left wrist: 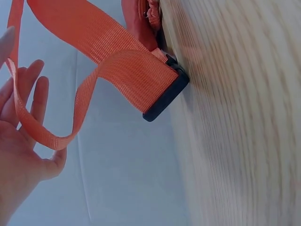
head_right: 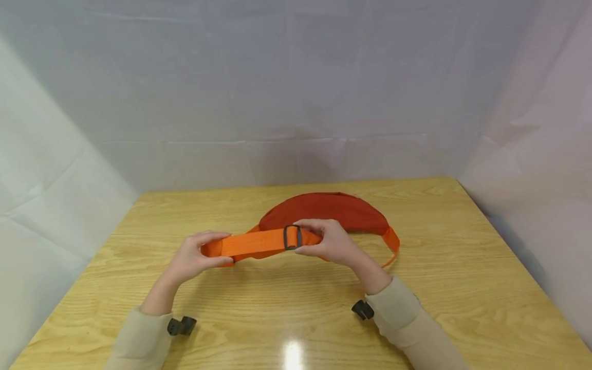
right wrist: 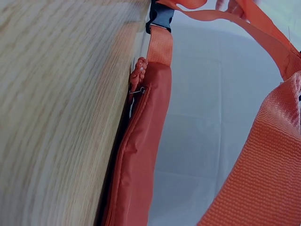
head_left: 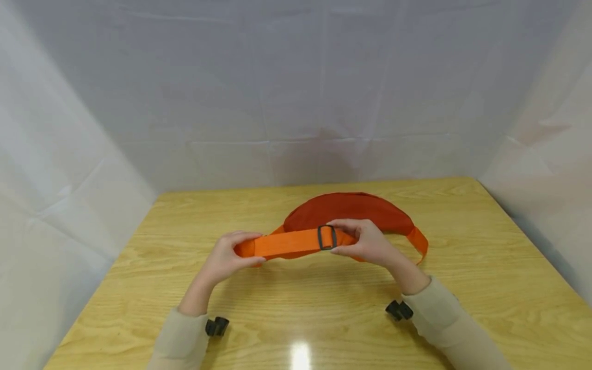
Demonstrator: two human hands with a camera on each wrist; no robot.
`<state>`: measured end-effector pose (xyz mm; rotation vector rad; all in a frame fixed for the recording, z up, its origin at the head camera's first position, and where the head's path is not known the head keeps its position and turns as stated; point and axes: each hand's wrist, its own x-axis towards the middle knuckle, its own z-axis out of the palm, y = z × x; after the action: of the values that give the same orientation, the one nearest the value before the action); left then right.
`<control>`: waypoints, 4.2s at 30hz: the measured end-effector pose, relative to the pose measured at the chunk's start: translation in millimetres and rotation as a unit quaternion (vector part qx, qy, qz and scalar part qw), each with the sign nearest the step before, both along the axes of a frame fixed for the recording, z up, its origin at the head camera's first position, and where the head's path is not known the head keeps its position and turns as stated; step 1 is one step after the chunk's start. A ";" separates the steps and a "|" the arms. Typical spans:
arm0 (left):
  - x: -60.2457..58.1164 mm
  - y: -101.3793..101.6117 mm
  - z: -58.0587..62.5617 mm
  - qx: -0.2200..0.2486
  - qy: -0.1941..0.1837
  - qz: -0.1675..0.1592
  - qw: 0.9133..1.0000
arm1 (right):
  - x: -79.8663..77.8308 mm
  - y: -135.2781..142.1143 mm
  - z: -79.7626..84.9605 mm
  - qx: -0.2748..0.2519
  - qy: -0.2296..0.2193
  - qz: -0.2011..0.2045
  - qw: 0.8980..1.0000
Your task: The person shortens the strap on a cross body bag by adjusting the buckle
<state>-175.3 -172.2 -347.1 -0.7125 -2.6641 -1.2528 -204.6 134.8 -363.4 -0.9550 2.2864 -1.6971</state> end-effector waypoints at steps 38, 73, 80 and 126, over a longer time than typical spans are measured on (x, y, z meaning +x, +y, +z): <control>-18.0 21.1 -10.0 -0.037 0.109 -0.047 0.992 | -0.6 -3.2 -1.4 0.013 0.017 -0.011 1.000; -20.2 89.8 -5.2 -0.031 0.047 -0.090 0.994 | 2.1 -9.7 1.0 0.001 0.010 0.002 1.000; -22.2 89.3 -10.9 -0.010 0.047 -0.093 0.995 | 2.6 -8.7 2.1 0.004 -0.003 0.021 1.000; -25.3 89.4 -12.8 0.074 0.026 -0.075 0.994 | -10.5 -8.5 -4.7 -0.088 -0.116 0.003 0.989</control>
<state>-200.6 -82.9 -359.9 -0.9239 -2.4849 -1.4278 -215.1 126.3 -368.1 -0.7452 2.0121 -1.9203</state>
